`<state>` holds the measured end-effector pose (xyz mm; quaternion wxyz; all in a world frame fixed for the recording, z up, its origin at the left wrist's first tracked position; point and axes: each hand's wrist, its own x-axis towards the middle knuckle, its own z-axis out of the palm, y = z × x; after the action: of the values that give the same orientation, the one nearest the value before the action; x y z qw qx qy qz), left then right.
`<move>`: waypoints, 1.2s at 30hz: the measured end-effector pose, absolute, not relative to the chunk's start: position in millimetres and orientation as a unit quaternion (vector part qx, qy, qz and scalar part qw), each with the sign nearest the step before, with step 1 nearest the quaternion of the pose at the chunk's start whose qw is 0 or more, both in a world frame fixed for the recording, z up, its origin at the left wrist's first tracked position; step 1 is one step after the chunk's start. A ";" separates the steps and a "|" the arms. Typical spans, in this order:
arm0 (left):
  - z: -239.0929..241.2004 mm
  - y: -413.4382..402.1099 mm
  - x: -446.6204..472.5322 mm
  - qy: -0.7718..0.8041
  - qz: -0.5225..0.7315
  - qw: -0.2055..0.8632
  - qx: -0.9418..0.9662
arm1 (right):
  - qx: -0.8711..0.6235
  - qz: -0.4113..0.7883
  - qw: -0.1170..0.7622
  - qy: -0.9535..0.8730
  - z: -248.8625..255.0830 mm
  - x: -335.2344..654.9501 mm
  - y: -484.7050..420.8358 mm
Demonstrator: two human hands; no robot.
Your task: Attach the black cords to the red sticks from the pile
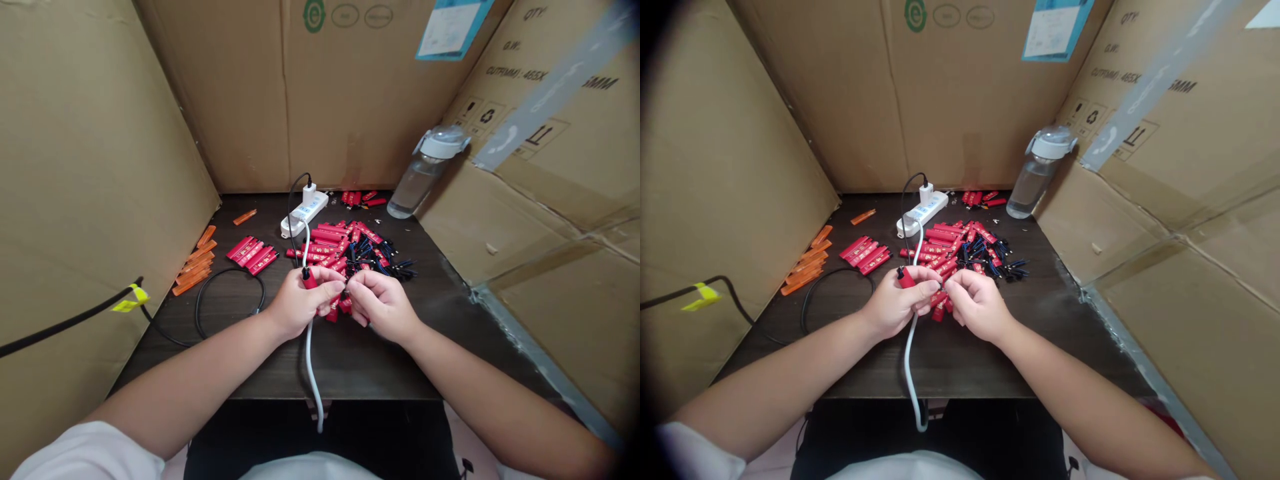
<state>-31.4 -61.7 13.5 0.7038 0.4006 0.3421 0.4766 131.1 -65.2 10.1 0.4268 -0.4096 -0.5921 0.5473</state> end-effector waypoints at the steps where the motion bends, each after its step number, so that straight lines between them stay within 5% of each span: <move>1: 14.2 -60.6 -32.7 0.332 0.472 0.717 0.391 | -0.398 0.567 0.431 -0.578 9.0 131.1 -64.3; 10: 23.7 -54.8 -42.1 0.288 0.367 0.856 0.221 | -0.338 0.654 0.463 -0.494 7.9 127.5 -62.4; 20: 23.6 -54.2 -38.9 0.340 0.357 0.844 0.210 | -0.380 0.586 0.460 -0.548 1.8 127.0 -62.7; 27: 16.9 -64.3 -31.5 0.394 0.462 0.673 0.422 | -0.358 0.647 0.485 -0.467 2.8 123.3 -61.0; 36: 17.8 -65.9 -32.4 0.438 0.493 0.452 0.600 | -0.276 0.801 0.391 -0.361 5.2 126.0 -56.2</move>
<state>-32.4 -65.9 17.8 0.4525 0.6001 0.4381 0.4932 126.0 -56.2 5.2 0.3906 -0.2759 -0.3605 0.8008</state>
